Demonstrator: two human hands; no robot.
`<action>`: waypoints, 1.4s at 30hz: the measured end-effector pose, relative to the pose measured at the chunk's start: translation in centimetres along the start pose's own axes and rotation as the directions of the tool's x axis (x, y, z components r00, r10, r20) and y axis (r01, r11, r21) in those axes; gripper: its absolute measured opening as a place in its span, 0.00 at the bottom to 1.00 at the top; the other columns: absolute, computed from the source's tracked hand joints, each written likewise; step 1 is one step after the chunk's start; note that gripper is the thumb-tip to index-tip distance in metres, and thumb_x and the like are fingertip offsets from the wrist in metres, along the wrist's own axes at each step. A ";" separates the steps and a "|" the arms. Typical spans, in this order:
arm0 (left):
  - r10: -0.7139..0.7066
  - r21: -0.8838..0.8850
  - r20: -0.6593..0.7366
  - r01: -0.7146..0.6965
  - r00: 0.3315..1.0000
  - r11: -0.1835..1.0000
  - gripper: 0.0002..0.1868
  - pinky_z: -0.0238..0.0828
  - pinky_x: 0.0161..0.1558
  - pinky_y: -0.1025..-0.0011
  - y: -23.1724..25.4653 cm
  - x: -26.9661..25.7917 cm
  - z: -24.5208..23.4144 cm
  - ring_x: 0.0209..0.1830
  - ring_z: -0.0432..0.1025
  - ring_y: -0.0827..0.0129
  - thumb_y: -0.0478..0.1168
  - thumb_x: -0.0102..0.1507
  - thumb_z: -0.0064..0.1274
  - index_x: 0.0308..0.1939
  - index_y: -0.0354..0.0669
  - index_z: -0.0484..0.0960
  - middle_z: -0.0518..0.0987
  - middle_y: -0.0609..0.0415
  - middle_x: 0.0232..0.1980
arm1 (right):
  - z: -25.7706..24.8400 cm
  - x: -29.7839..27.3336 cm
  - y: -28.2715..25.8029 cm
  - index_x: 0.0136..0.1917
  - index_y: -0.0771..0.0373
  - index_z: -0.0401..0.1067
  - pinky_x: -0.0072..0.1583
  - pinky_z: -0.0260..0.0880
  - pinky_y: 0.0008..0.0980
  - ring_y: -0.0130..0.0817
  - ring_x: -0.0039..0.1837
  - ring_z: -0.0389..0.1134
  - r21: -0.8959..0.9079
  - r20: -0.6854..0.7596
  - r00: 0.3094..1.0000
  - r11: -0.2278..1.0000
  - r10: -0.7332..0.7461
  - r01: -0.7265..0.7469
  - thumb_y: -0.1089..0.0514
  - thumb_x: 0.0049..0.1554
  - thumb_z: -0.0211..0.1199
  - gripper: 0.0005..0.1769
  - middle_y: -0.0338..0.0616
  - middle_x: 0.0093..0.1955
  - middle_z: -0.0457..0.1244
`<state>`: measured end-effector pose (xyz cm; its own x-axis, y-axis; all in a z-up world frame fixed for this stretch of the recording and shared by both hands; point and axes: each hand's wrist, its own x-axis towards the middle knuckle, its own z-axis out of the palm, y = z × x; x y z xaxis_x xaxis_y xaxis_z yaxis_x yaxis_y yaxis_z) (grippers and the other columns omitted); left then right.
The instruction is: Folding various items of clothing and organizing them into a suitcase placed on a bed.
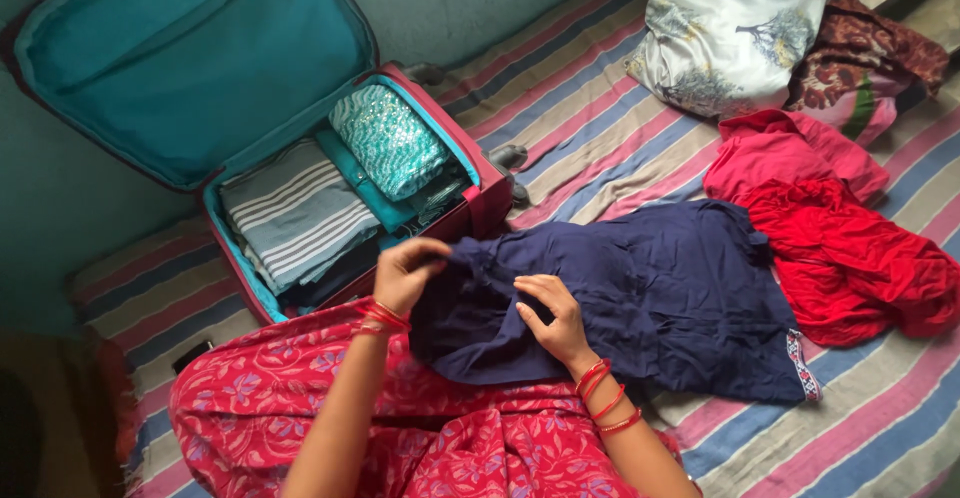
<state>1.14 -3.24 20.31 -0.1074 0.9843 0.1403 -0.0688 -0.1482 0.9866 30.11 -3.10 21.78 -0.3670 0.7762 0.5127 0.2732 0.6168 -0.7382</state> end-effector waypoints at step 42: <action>0.442 -0.023 0.165 -0.444 0.882 0.896 0.06 0.67 0.54 0.64 12.0 -6.0 5.1 0.43 0.71 0.60 0.28 0.55 0.44 0.30 0.38 0.77 0.77 0.50 0.37 | -2.2 -3.8 11.3 0.59 0.69 0.74 0.62 0.69 0.34 0.40 0.58 0.71 0.823 -0.192 0.737 0.515 0.648 -0.238 0.63 0.64 0.56 0.12 0.52 0.57 0.69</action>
<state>6.06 -10.39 31.74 0.0390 0.8184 0.5733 -0.0371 -0.5721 0.8193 36.59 1.16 12.48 0.0773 0.9969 -0.0162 -0.5038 0.0250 -0.8635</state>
